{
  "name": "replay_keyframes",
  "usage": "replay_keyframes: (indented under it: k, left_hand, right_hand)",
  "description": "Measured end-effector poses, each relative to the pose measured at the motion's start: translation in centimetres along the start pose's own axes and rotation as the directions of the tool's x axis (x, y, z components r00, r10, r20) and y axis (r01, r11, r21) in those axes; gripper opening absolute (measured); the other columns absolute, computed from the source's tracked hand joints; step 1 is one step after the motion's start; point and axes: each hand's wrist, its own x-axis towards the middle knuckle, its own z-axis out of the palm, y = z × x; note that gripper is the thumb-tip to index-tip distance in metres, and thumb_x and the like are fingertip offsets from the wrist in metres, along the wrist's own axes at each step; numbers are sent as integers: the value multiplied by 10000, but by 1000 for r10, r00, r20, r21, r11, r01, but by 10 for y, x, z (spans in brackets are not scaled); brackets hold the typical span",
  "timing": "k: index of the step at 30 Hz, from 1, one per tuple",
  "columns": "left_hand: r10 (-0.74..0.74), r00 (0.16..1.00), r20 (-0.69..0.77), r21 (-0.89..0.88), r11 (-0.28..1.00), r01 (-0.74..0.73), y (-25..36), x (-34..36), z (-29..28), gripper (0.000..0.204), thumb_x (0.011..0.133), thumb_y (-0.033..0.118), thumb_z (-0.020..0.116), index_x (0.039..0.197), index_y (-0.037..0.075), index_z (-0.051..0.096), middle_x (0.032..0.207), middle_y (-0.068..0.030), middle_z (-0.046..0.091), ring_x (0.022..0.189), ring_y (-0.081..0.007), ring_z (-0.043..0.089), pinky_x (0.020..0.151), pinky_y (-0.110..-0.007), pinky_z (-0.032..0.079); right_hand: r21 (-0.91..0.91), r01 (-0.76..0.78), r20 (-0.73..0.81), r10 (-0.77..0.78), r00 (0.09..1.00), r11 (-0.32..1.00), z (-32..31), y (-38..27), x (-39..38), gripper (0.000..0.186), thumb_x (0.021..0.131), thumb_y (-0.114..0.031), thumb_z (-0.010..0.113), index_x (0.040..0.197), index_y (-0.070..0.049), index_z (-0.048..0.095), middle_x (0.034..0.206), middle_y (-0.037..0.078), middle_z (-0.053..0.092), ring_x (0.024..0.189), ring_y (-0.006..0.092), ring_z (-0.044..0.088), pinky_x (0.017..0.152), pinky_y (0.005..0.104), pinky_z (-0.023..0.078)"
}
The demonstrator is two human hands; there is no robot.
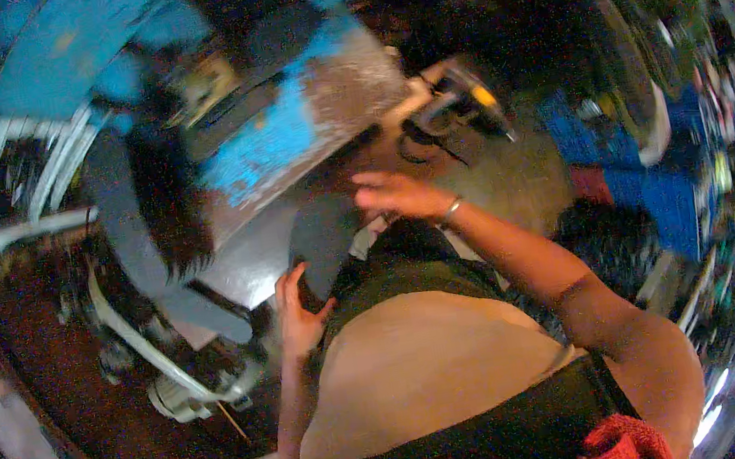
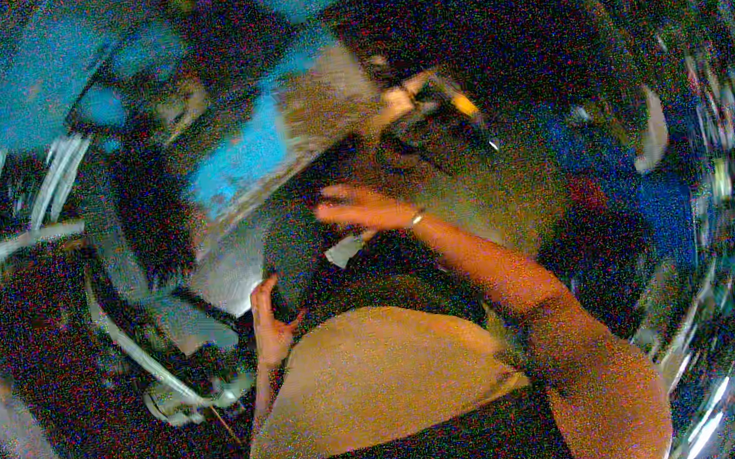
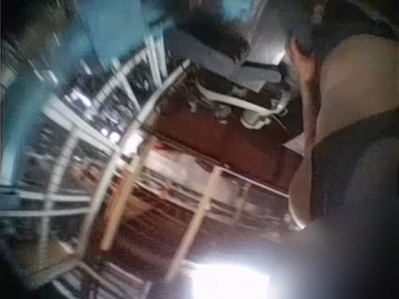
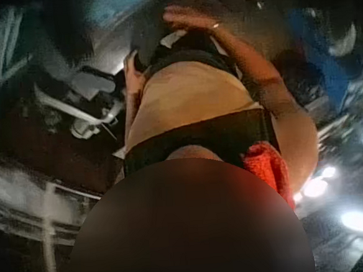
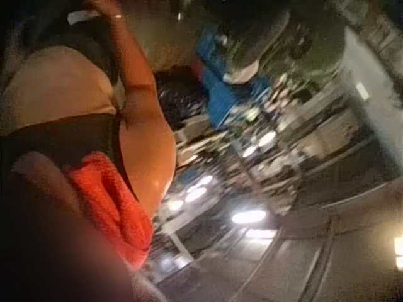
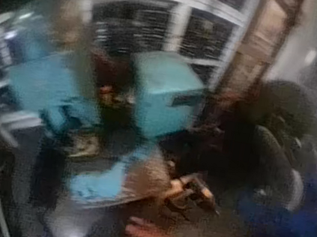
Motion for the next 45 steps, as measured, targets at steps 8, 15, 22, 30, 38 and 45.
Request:
replay_keyframes:
  k: [8,15,22,30,38,45]
  left_hand:
    - [343,908,242,230,888,-397,87,121,27,906,750,226,894,1530,159,439,1565,-218,378,1391,-431,415,1171,-525,339]
    - [299,915,272,193,914,-356,83,134,23,858,822,165,840,1556,114,399,1515,-187,426,1239,-341,540,1065,-444,462]
    - [245,893,376,249,902,-353,105,140,30,833,842,170,824,1558,105,404,1468,-185,480,1228,-341,547,1048,-435,470]
    - [143,936,322,272,933,-236,85,127,16,825,847,146,813,1561,104,402,1483,-174,475,1227,-321,545,1049,-413,464]
    - [62,930,363,282,944,-173,85,129,25,796,877,178,790,1563,106,394,1514,-187,459,1279,-344,520,1089,-434,439]
    - [229,928,293,308,897,-318,92,159,18,768,876,220,785,1541,85,426,1541,-212,446,1401,-400,436,1180,-478,344]
  right_hand:
    - [-29,453,-913,-207,350,891,-98,81,-119,560,906,-216,783,1404,-81,564,1347,115,617,1241,245,568,1022,411,516]
    - [-175,365,-883,18,-469,915,-240,229,-248,572,873,-153,810,1367,7,571,1323,150,646,1185,266,613,1062,384,469]
    - [-127,382,-904,52,-425,915,-273,302,-138,565,822,-92,832,1330,-15,599,1256,135,679,1127,293,633,1037,396,483]
    - [2,456,-914,186,-360,890,-268,298,-189,536,856,-152,808,1333,-17,602,1265,131,679,1143,267,630,1043,374,477]
    - [-51,342,-950,59,-306,938,-277,296,-174,560,843,-184,828,1332,-23,606,1250,128,686,1130,269,630,1038,368,478]
    - [-101,49,-924,-76,-376,994,-279,300,-137,600,847,-195,825,1360,-4,578,1381,182,611,1275,310,561,1118,401,417]
